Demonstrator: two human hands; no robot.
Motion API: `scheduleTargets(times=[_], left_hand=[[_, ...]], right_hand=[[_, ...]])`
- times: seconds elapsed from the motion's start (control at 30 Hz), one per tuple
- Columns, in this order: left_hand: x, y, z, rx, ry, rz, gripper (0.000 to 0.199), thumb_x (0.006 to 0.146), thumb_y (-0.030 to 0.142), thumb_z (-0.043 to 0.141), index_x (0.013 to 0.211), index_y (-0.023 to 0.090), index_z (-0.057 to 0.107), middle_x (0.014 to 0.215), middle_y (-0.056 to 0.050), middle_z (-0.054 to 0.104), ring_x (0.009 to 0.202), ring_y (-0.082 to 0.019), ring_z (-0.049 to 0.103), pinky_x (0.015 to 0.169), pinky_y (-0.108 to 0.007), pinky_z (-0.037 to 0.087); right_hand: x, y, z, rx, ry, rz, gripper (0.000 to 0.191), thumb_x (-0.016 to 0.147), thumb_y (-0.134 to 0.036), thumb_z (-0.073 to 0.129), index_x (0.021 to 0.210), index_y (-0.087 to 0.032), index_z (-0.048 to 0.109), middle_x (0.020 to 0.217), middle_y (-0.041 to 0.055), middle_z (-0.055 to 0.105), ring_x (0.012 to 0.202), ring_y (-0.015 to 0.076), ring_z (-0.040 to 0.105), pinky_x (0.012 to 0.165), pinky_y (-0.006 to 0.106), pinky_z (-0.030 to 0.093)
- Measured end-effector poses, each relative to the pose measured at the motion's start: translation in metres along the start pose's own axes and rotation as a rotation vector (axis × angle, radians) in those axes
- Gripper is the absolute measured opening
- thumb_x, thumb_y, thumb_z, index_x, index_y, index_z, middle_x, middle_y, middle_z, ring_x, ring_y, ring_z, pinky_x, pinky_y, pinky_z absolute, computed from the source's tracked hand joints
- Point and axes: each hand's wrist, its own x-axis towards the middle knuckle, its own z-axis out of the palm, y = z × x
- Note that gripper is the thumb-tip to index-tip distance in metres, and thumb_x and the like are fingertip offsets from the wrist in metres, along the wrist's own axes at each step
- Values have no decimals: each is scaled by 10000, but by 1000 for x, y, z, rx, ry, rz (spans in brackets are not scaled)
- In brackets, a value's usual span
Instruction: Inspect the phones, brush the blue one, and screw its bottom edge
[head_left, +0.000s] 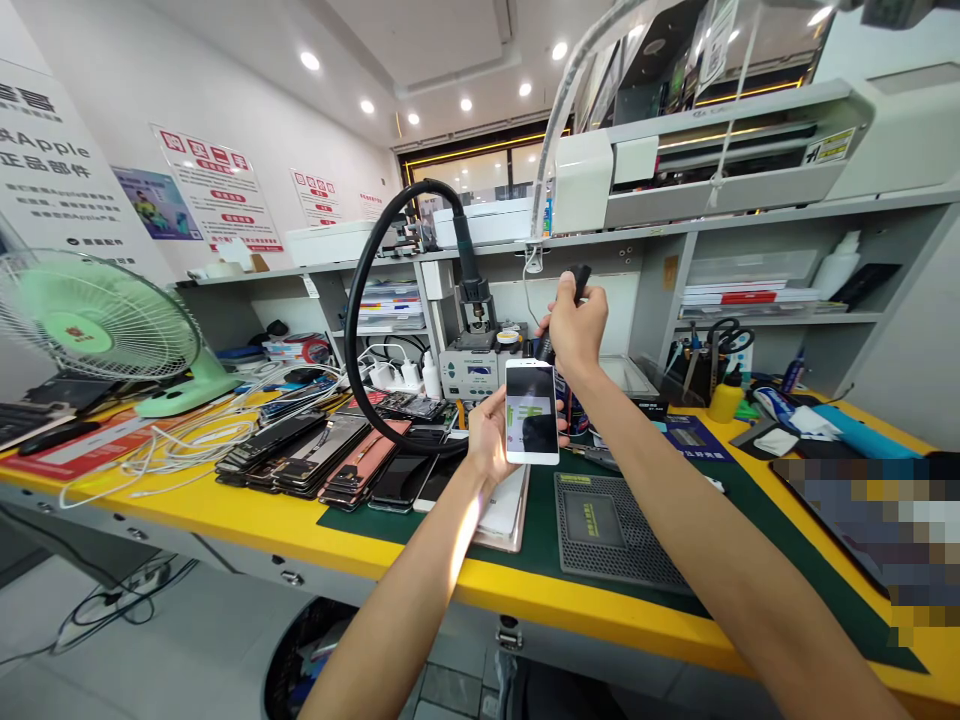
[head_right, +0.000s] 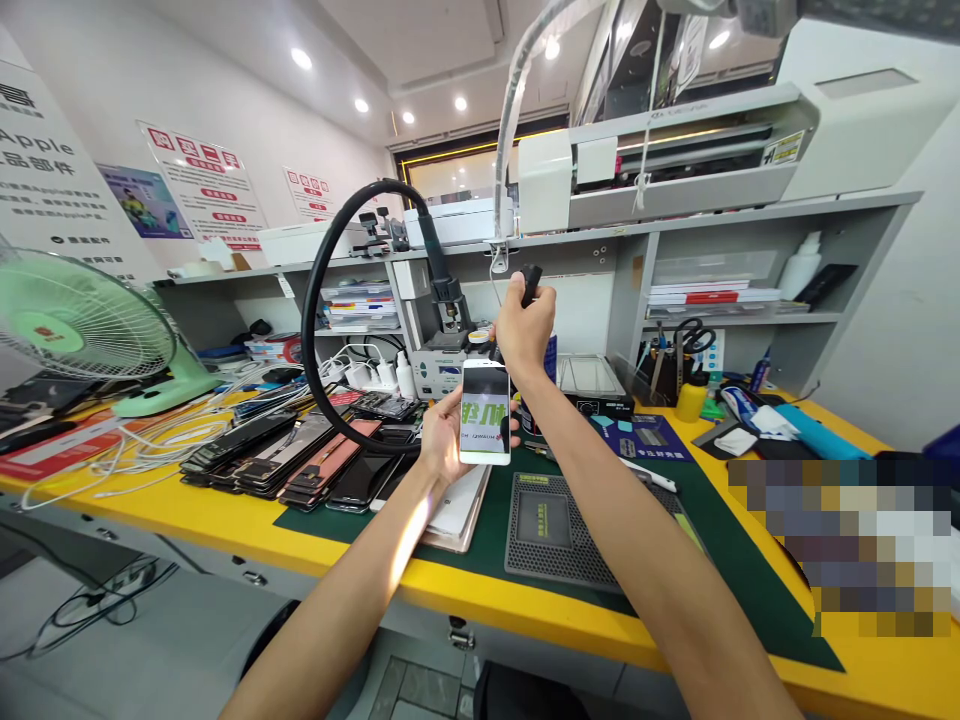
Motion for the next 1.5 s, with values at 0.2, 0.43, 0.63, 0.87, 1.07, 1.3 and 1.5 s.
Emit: scheduleTargets(times=[0.2, 0.43, 0.63, 0.87, 1.07, 1.3, 1.5], left_hand=[[0, 0, -3, 37, 5, 12, 498, 929, 445, 502, 1224, 68, 641, 1039, -194, 737, 870, -349, 734, 773, -505, 599], [0, -1, -3, 49, -9, 14, 503, 935, 460, 484, 1231, 88, 650, 1030, -187, 742, 878, -350, 733, 771, -508, 600], [0, -1, -2, 57, 8, 28, 509, 933, 466, 482, 1221, 83, 655, 1017, -193, 742, 881, -355, 730, 768, -514, 597], [-1, 0, 2, 45, -20, 12, 485, 938, 456, 461, 1194, 100, 668, 1025, -182, 741, 906, -362, 725, 781, -532, 590], [0, -2, 2, 13, -46, 30, 454, 939, 461, 464, 1231, 180, 668, 1100, -161, 735, 1004, -380, 704, 870, -580, 558], [-1, -2, 2, -1, -32, 30, 490, 933, 459, 474, 1298, 177, 638, 1132, -174, 725, 1047, -413, 686, 909, -629, 531], [-2, -1, 7, 26, 7, 27, 481, 925, 448, 483, 1329, 228, 623, 1162, -154, 720, 1075, -406, 678, 916, -617, 534]], right_hand=[[0, -1, 0, 18, -11, -1, 326, 953, -523, 544, 856, -269, 365, 611, -67, 542, 402, 131, 541, 351, 239, 408], [0, -1, 0, 18, -6, -10, 343, 942, -536, 561, 849, -270, 365, 609, -68, 542, 402, 130, 540, 353, 243, 415], [0, 1, -1, 9, -9, -17, 309, 966, -509, 523, 859, -263, 370, 619, -66, 547, 406, 126, 545, 368, 250, 434], [1, 3, 0, 2, -3, -26, 318, 962, -522, 525, 863, -261, 371, 628, -65, 545, 414, 125, 548, 385, 250, 429], [-3, 3, 1, -17, -12, -53, 335, 955, -551, 516, 869, -266, 362, 647, -64, 543, 397, 129, 544, 383, 262, 428], [-6, 2, 1, -38, -7, -58, 298, 974, -520, 487, 877, -267, 364, 672, -54, 557, 402, 137, 557, 396, 275, 444], [-7, 2, 2, -44, -4, -69, 291, 977, -513, 480, 879, -265, 363, 662, -60, 552, 404, 135, 554, 405, 272, 445]])
